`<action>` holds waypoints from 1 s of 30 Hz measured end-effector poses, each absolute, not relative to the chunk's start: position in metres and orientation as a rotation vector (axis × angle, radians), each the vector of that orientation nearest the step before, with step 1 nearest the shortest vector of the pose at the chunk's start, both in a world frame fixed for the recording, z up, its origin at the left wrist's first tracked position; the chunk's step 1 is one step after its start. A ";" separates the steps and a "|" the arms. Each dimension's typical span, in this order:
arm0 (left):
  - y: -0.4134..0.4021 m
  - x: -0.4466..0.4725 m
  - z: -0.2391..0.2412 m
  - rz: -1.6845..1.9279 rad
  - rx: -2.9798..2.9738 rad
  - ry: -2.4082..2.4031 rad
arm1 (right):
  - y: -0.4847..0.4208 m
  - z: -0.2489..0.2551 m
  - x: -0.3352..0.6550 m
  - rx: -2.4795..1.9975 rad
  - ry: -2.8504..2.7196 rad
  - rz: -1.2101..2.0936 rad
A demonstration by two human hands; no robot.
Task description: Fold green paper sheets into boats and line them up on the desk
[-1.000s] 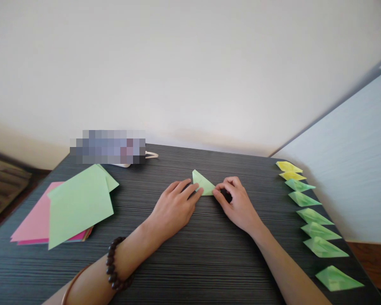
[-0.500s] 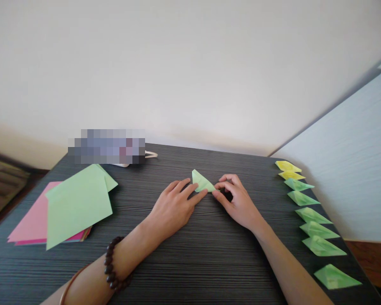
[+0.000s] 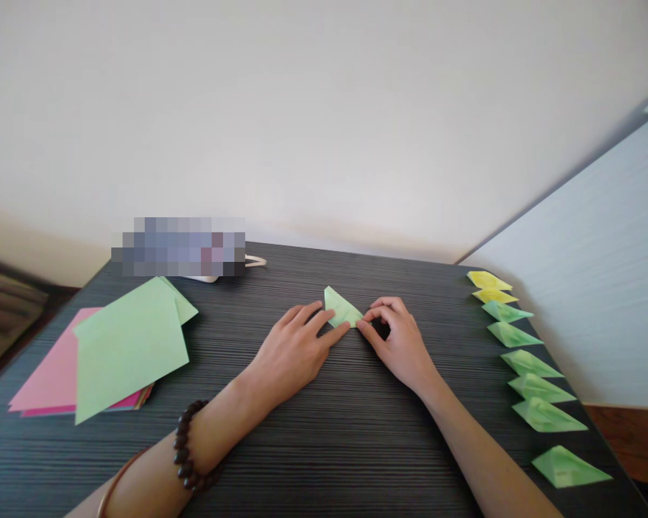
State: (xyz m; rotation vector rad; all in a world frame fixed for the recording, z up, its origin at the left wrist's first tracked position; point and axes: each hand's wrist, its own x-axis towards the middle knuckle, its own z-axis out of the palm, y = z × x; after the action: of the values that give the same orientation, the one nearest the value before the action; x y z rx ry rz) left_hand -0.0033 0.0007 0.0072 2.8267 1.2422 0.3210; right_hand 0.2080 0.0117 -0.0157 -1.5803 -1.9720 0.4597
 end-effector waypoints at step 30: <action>0.000 0.000 0.009 0.234 2.829 1.273 | 0.012 -0.014 0.206 -1.645 -1.965 0.481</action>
State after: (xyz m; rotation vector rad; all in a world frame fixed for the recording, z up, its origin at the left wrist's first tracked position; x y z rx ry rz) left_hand -0.0004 0.0000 0.0090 2.8286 1.2729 0.2342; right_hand 0.2059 0.0119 -0.0135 -1.6452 -1.9650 0.4813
